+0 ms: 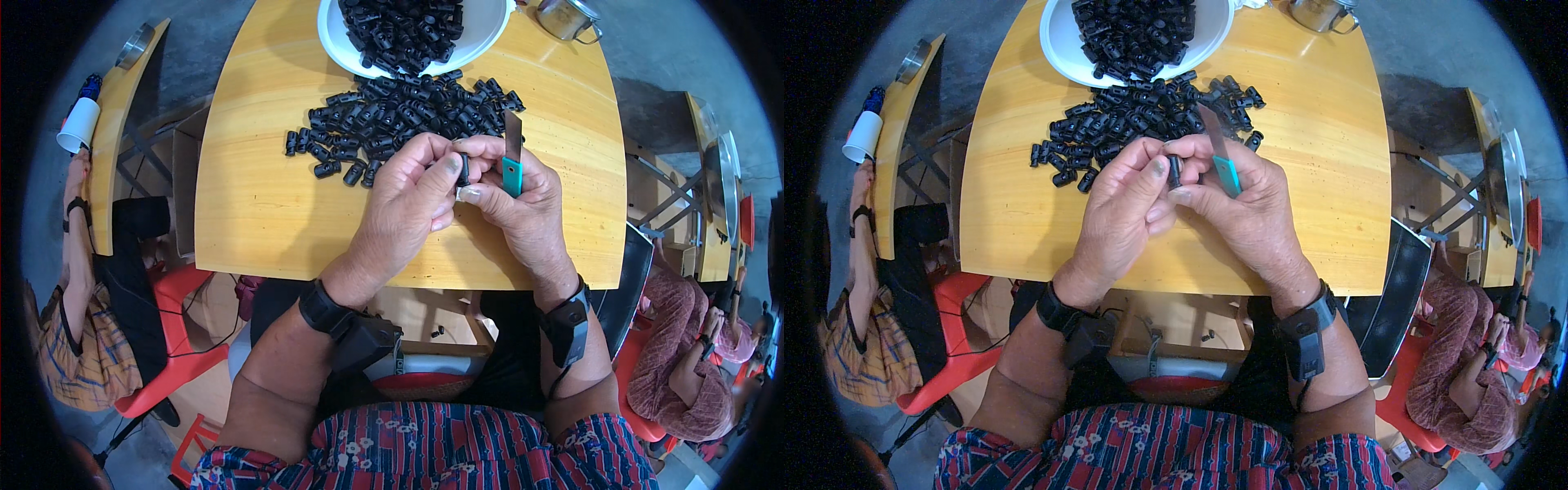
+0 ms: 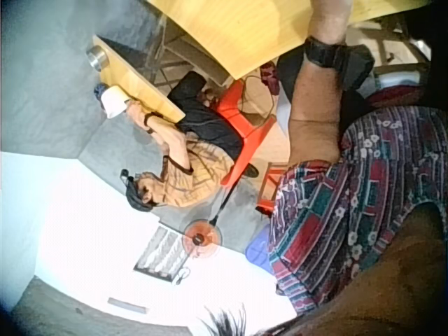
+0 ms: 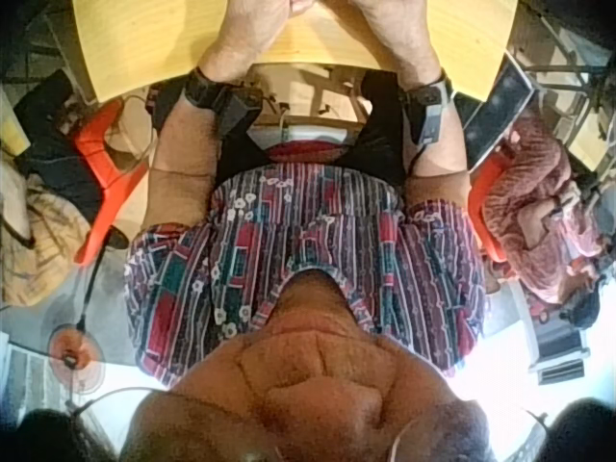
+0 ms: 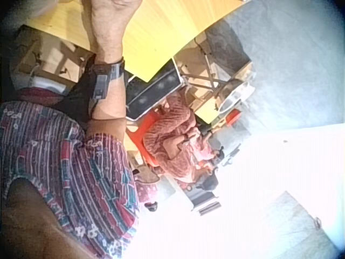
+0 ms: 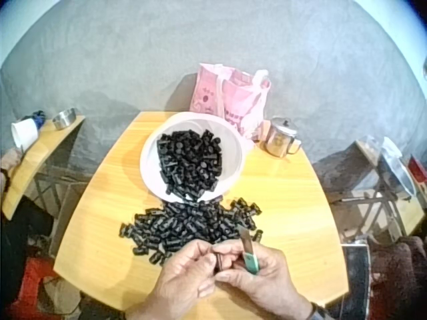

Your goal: Remove excess material from small black plastic molded parts using a small blade.

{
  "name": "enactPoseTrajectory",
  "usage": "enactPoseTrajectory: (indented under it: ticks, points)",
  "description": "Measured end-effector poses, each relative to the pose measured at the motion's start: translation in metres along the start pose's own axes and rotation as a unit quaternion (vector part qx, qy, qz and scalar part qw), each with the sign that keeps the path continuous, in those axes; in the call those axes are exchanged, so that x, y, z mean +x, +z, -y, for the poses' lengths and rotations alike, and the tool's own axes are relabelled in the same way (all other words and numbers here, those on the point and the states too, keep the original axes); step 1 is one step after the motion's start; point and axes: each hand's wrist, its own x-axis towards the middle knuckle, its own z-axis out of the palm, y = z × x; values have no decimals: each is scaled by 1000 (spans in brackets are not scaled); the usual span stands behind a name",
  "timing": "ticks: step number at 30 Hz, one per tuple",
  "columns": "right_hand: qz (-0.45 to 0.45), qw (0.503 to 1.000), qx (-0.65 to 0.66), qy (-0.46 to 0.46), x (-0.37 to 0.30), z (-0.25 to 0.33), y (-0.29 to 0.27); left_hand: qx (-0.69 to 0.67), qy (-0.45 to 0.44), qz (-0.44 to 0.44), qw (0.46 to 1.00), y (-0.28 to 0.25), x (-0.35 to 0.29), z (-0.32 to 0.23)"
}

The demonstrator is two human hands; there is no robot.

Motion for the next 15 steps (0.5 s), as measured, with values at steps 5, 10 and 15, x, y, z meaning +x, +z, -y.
enactPoseTrajectory:
  ticks: [5,10,15]
  points:
    - [-26,997,-52,-46,-1,-4,3,40,3,-7,999,2,1,-1]
    - [-20,998,-41,-41,0,-7,1,48,2,-7,999,1,0,0]
    - [-12,999,-15,-47,0,-8,0,5,-7,-1,1000,-1,-1,1]
